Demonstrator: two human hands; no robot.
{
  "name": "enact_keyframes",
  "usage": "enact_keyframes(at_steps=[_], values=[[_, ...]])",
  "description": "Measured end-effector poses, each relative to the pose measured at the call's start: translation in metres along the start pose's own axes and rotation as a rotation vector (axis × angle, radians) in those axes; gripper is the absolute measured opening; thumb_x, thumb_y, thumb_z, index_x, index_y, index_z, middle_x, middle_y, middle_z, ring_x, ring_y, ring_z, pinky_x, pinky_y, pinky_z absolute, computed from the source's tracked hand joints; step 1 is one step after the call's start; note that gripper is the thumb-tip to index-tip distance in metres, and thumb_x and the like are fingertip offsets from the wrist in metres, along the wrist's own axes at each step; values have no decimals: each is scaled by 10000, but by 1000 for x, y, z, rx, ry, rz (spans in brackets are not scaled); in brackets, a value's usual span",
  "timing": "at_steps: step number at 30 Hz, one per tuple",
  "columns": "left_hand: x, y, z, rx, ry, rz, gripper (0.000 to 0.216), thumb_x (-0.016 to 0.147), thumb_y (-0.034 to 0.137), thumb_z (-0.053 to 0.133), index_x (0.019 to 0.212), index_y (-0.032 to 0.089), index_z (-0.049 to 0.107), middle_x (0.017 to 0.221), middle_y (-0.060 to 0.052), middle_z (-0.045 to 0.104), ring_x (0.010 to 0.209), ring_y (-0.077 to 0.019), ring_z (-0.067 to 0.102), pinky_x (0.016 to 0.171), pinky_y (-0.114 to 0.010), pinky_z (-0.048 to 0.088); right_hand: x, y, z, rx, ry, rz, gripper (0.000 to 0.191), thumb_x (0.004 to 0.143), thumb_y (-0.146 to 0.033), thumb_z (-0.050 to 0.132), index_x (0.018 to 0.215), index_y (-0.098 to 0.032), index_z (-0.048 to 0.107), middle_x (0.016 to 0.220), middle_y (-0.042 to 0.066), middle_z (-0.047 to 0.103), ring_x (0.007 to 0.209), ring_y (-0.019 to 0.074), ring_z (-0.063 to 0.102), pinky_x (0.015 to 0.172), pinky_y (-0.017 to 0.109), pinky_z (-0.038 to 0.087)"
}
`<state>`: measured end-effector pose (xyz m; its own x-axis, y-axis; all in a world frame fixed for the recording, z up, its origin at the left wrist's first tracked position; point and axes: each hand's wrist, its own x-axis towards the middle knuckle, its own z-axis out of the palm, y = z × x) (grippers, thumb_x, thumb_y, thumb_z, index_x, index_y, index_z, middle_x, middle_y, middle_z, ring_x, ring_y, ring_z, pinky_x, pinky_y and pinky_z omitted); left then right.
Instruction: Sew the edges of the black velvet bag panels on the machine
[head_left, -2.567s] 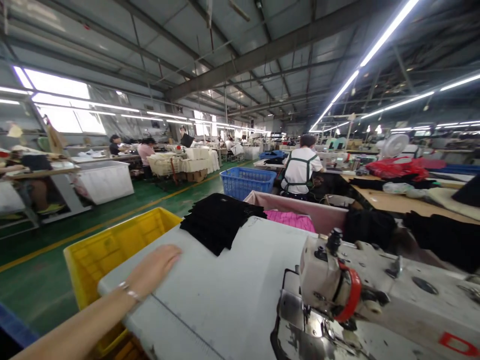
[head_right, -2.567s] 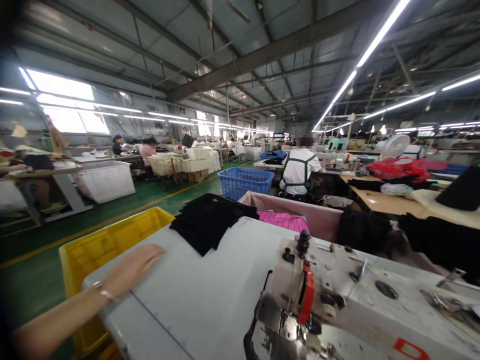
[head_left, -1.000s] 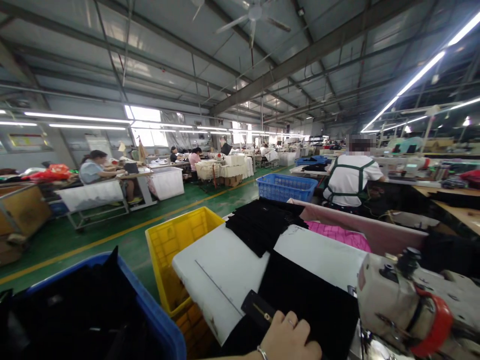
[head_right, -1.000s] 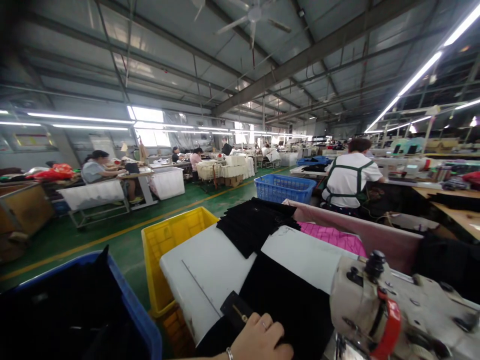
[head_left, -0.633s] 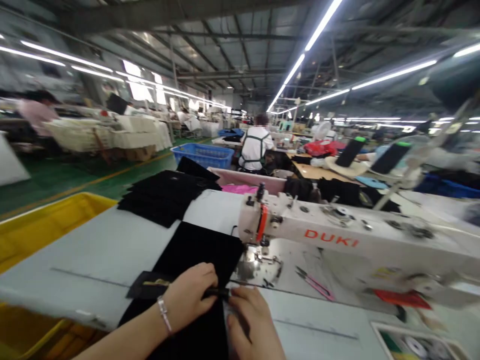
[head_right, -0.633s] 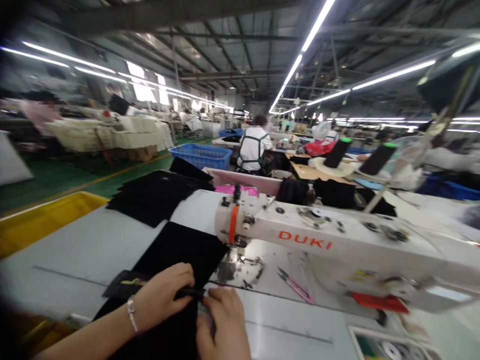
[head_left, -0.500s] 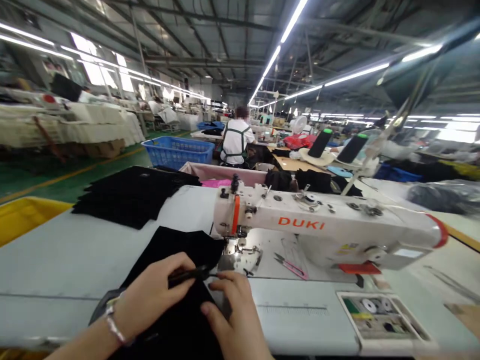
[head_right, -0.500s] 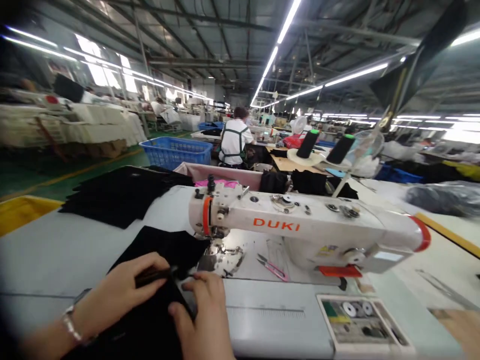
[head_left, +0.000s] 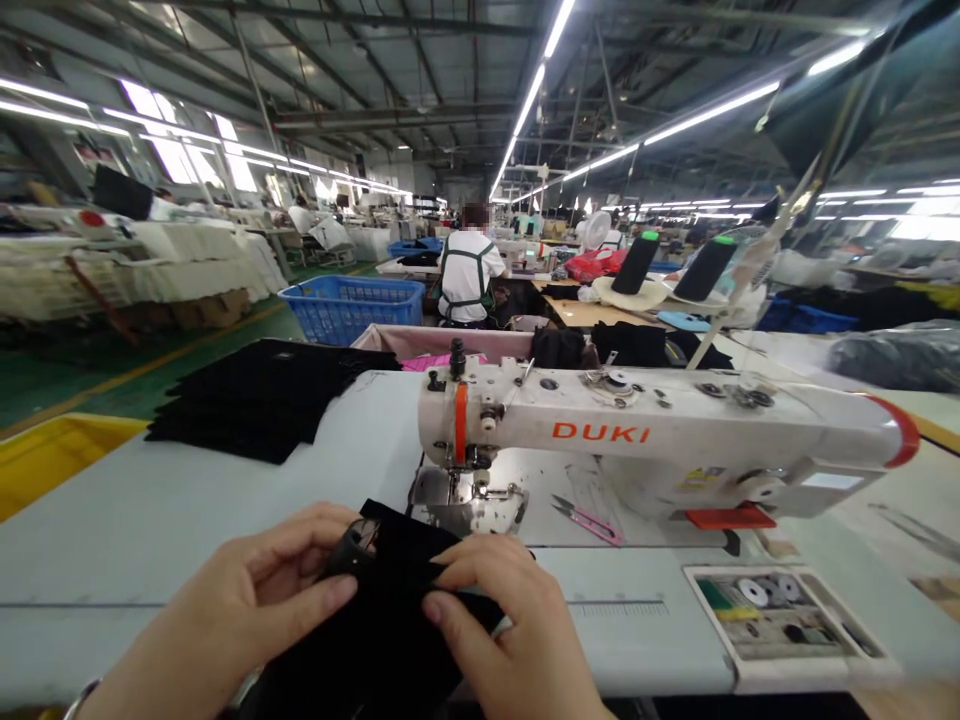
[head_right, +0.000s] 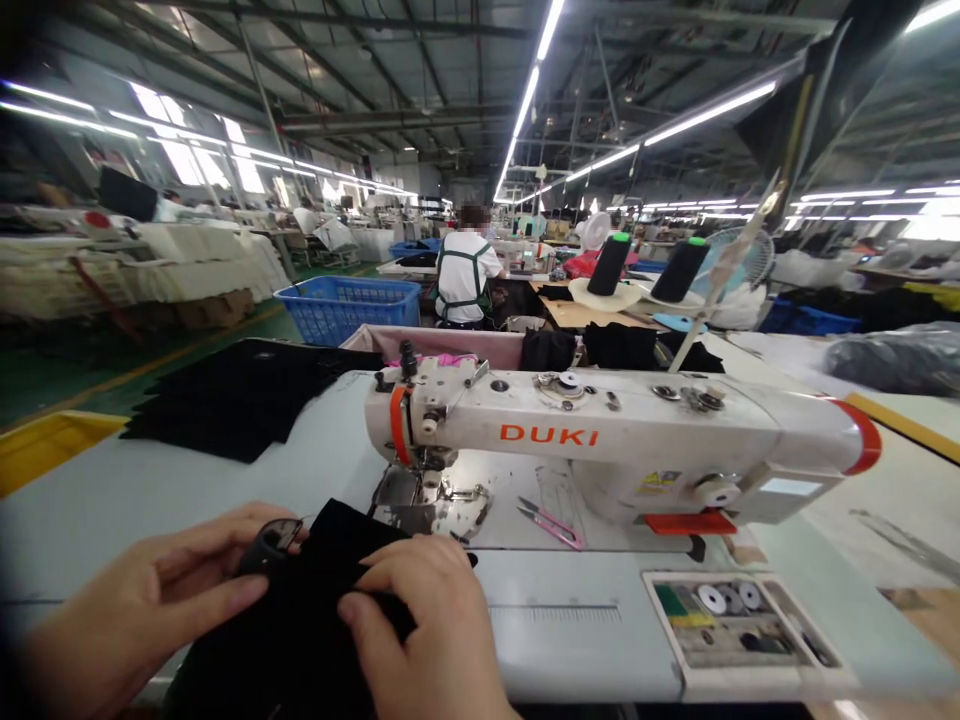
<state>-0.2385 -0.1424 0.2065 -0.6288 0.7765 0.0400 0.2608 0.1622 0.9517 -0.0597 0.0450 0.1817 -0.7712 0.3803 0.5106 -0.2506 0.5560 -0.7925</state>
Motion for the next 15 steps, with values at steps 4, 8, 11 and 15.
enact_keyframes(at_steps=[4, 8, 11, 15], values=[[-8, -7, -1, 9, -27, -84, 259, 858, 432, 798, 1090, 318, 811, 1257, -6, 732, 1147, -279, 699, 973, -332, 606, -1, -5, -4, -20, 28, -5, 128, 860, -117, 724, 891, -240, 738, 988, 9, 802, 943, 200, 739, 866, 340, 559], [-16, -13, -1, 98, -11, -105, 268, 897, 462, 748, 1122, 325, 797, 1277, -1, 728, 1215, -294, 666, 1025, -323, 572, -3, -5, -8, -70, 12, -29, 126, 870, -125, 734, 911, -243, 732, 999, 4, 797, 945, 189, 738, 842, 324, 566], [-19, -16, -1, 166, 21, -82, 281, 895, 502, 731, 1100, 321, 797, 1238, -4, 746, 1197, -296, 668, 1025, -309, 560, -6, -3, -9, -108, -17, -40, 110, 881, -146, 737, 917, -248, 719, 1001, 9, 790, 941, 191, 732, 833, 322, 567], [-21, -16, 2, 216, 59, -61, 259, 886, 533, 724, 1018, 325, 805, 1183, 5, 755, 1148, -275, 680, 970, -257, 566, -9, -5, -6, -163, -13, 26, 129, 833, -157, 737, 890, -251, 670, 905, 4, 761, 851, 201, 709, 752, 317, 542]])
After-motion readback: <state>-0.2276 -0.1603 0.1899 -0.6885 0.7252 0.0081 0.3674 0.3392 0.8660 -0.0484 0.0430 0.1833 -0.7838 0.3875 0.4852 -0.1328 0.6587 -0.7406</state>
